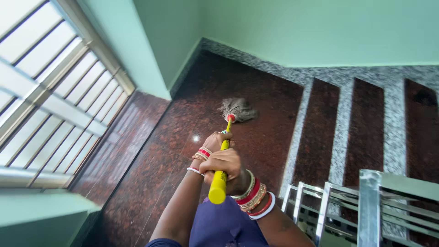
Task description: The person is mopping a staircase using a long-handled mop, scrubbing the surface of several steps.
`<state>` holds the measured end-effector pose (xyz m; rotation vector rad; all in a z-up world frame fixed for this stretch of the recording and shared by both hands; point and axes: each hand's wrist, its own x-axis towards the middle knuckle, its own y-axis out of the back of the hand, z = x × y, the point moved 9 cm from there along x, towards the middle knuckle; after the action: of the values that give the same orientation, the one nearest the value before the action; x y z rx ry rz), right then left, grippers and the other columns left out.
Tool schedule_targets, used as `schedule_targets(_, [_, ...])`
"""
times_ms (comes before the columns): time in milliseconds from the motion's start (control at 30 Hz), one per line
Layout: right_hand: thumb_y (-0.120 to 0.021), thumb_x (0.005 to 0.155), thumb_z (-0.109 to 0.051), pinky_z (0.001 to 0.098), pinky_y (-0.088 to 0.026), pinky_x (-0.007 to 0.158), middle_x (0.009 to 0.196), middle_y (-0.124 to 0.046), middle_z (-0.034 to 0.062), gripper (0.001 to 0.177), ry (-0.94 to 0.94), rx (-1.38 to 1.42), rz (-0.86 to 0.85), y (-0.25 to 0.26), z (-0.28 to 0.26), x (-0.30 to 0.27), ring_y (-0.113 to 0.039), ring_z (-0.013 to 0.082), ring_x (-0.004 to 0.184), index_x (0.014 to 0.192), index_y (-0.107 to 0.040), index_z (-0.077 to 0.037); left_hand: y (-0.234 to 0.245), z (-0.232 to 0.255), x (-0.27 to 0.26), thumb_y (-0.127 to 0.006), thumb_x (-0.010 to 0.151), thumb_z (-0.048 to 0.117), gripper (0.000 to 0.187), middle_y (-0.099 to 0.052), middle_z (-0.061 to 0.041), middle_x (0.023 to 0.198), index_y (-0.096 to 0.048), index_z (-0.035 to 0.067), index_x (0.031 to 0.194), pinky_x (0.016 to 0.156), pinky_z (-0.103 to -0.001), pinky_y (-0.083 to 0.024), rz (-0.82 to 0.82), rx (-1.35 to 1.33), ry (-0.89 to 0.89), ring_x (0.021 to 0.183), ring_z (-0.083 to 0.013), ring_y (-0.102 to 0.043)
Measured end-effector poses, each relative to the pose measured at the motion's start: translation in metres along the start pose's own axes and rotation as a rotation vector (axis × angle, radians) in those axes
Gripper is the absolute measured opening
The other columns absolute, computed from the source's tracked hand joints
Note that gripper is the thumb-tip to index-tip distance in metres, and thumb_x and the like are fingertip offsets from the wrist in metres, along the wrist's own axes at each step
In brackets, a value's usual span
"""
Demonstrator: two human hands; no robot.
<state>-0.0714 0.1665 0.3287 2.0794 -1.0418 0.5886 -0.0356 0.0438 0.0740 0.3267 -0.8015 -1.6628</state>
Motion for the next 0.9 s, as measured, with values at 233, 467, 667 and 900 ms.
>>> schedule_targets(233, [-0.070,0.082,-0.002,0.0345,-0.052,0.062,0.070,-0.063,0.0044,0.011,0.137,0.317,-0.215,-0.065,-0.084,0.016,-0.067,0.0205,0.063,0.091,-0.068,-0.006,0.085,-0.005,-0.134,-0.071,0.079,0.036,0.020,-0.072,-0.015,0.079,-0.072,0.018,0.086,0.070,-0.052,-0.051,0.018,0.105,0.227,0.080,-0.0387,-0.068])
schedule_targets(467, [-0.067,0.080,0.003,0.0339,-0.051,0.058,0.072,-0.061,0.0074,0.013,0.201,0.678,-0.540,-0.150,-0.151,0.030,-0.064,0.0238,0.063,0.091,-0.068,-0.004,0.178,0.004,-0.298,-0.070,0.081,0.043,0.024,-0.072,-0.012,0.074,-0.072,0.019,0.085,0.065,-0.052,-0.053,0.290,0.294,0.569,0.075,-0.0359,-0.070])
schedule_targets(667, [-0.066,0.082,0.004,0.0340,-0.050,0.056,0.072,-0.063,0.0078,0.010,0.234,0.924,-0.720,-0.214,-0.190,0.019,-0.064,0.0240,0.062,0.089,-0.066,-0.004,0.207,0.018,-0.429,-0.069,0.085,0.044,0.027,-0.072,-0.011,0.074,-0.070,0.017,0.080,0.064,-0.050,-0.055,0.465,0.401,0.862,0.072,-0.0348,-0.072])
schedule_targets(900, [-0.063,0.078,0.000,0.0347,-0.046,0.055,0.064,-0.057,0.0074,0.004,0.129,1.111,-0.824,-0.277,-0.196,-0.004,-0.060,0.0222,0.055,0.080,-0.062,-0.003,0.193,0.036,-0.541,-0.069,0.086,0.044,0.026,-0.072,-0.011,0.074,-0.071,0.019,0.080,0.066,-0.051,-0.055,0.544,0.392,1.237,0.074,-0.0353,-0.071])
